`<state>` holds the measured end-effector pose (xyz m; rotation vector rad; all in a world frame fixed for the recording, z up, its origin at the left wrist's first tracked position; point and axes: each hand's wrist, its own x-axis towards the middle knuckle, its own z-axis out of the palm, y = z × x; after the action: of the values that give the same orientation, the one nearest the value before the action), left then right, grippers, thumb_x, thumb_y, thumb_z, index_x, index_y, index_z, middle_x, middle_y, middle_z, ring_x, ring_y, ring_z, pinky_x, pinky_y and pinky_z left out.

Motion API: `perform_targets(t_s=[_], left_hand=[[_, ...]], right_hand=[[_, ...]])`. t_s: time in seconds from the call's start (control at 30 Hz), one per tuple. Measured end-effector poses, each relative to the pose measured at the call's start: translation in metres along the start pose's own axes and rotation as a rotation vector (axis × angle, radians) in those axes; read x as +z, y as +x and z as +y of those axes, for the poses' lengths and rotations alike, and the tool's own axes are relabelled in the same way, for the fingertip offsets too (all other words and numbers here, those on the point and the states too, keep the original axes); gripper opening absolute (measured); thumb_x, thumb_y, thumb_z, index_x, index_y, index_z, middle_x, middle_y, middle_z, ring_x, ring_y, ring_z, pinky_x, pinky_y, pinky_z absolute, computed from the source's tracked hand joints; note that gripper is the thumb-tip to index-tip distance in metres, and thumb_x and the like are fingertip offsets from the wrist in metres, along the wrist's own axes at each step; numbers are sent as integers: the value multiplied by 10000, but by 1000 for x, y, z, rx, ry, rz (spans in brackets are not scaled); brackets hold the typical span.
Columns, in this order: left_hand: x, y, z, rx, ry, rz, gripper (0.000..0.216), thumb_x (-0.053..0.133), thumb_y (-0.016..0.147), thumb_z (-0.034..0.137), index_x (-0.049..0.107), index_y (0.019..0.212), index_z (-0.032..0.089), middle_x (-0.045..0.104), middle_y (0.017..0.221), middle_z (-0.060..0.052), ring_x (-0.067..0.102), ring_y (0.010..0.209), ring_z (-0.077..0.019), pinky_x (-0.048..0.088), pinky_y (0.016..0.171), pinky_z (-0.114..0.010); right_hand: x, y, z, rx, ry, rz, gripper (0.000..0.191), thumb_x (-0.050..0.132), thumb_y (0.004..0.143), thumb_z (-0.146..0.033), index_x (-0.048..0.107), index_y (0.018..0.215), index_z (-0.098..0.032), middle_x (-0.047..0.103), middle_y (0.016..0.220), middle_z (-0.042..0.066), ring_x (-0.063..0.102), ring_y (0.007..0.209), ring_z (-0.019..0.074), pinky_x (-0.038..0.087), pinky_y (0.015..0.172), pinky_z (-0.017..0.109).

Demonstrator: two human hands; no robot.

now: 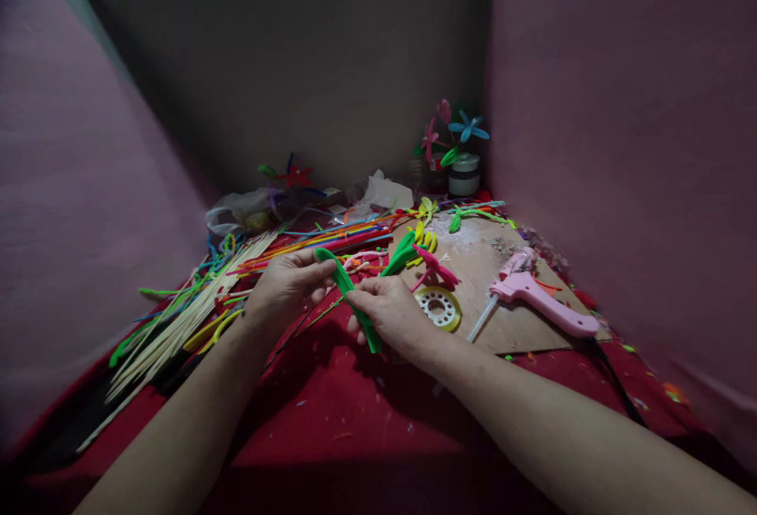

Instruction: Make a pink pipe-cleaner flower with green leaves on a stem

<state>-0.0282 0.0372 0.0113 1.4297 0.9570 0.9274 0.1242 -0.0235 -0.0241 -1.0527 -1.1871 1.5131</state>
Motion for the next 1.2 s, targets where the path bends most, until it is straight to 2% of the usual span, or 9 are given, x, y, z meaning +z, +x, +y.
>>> perform_targets(t_s=[0.23,0.43,0.6,0.87,0.97,1.1,1.2], left_hand=[[-7,3,3,-120,-103,-118,200,714,641,241,606,768,131,619,581,10,497,375,-53,329,302,-138],[0,-1,6,-81,-33,-87,132,655,656,199,580,747,141,612,586,19,517,394,-73,382,311,-163],[5,-3,2,-29,25,-122,74,581,657,140,566,729,138,604,597,13,518,412,-85,415,341,-190],[13,-5,1,99,203,-20,60,523,647,97,540,662,152,510,455,57,427,334,-62,317,333,-169],[16,-6,4,78,255,5,5,561,667,150,557,666,146,538,456,41,439,339,-68,316,341,-174],[17,-7,4,63,353,93,37,595,652,162,567,668,143,542,430,40,412,302,-60,276,316,-168],[14,-6,4,71,322,65,42,590,658,161,552,669,149,540,446,39,440,330,-73,312,331,-176]], right_hand=[[-1,-1,0,-9,-50,60,211,535,756,-356,512,639,-182,580,488,-22,451,325,66,305,303,173],[-1,-1,0,-23,-59,57,188,532,754,-341,533,662,-177,577,484,-23,458,328,71,306,290,166],[-1,0,-1,-69,-105,14,200,498,786,-342,589,750,-167,571,467,-37,458,315,66,326,301,154],[-1,2,2,-44,-110,29,181,490,787,-287,517,651,-170,579,464,-32,459,307,60,328,295,141],[-1,2,-1,-4,-76,47,166,494,779,-273,519,652,-170,577,447,-34,464,304,66,316,286,143],[0,2,-3,17,-75,68,188,494,766,-241,495,591,-170,567,423,-32,458,298,66,318,289,149],[-1,2,-1,20,-61,56,165,504,759,-251,510,615,-170,577,435,-28,461,297,70,316,284,153]])
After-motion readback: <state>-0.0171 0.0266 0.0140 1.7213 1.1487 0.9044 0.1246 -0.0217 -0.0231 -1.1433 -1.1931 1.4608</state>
